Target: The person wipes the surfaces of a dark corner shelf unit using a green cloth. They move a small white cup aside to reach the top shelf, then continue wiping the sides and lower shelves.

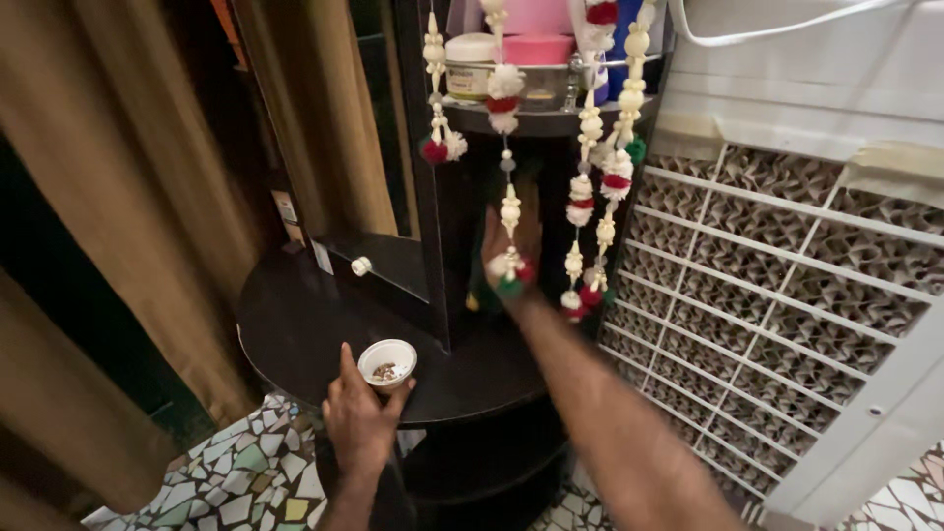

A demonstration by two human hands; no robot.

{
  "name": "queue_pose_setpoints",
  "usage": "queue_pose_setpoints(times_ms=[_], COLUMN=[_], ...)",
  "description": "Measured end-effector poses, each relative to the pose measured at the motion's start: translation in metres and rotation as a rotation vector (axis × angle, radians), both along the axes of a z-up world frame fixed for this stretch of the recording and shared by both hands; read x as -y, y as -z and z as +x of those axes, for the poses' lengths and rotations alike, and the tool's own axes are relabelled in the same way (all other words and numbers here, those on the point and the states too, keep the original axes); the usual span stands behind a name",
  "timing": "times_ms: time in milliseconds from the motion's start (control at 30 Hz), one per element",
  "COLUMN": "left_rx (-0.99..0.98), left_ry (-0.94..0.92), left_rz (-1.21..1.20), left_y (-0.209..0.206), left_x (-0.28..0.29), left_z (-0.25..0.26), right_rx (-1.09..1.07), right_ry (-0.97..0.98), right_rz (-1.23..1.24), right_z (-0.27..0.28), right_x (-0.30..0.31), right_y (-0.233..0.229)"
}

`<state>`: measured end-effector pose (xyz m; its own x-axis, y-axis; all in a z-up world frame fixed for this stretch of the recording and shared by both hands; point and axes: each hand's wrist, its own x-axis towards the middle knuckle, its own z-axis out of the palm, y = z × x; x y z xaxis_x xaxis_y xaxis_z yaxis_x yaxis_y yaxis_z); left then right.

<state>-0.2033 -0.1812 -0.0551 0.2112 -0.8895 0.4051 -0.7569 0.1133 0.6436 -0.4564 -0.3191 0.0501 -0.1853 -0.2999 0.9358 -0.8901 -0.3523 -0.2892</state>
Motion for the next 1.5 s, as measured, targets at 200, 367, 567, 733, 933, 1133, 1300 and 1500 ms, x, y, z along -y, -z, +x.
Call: queue_pose_setpoints(times_ms=[200, 367, 567, 733, 933, 1133, 1300, 1500], left_rx=[0.104, 0.072, 0.038, 0.036, 0.06, 0.061, 0.06, 0.056], left_ry=[0.011, 0.012, -0.053, -0.03, -0.027, -0.025, -0.012, 0.015], left_rz=[0.032, 0.078, 0.222, 0.173, 0.093, 0.12, 0.097, -0.005], left_y=[-0.004, -0.011, -0.028, -0.025, -0.014, -0.015, -0.013, -0.011], left_x=[0.004, -0.002, -0.012, -0.009, -0.008, -0.004, -0.006, -0.009], left_z=[-0.001, -0.001, -0.008, -0.008, -0.006, -0.008, -0.005, -0.004], right_rx=[0.06, 0.378, 0.239, 0.108, 0.206, 0.04, -0.047, -0.351], right_ry=[0.052, 0.211, 0.181, -0.111, -0.137, -0.248, -0.142, -0.033], right_rz=[0.213, 0.579, 0.392, -0.086, 0.229, -0.102, -0.068, 0.005], right_z=[0.021, -0.001, 0.006, 0.055, 0.065, 0.057, 0.078, 0.07], right_x=[-0.046, 0.009, -0.015, -0.048, -0.094, -0.081, -0.072, -0.122], right_y=[0.036, -0.03, -0.078, -0.07, 0.023, -0.028, -0.079, 0.042])
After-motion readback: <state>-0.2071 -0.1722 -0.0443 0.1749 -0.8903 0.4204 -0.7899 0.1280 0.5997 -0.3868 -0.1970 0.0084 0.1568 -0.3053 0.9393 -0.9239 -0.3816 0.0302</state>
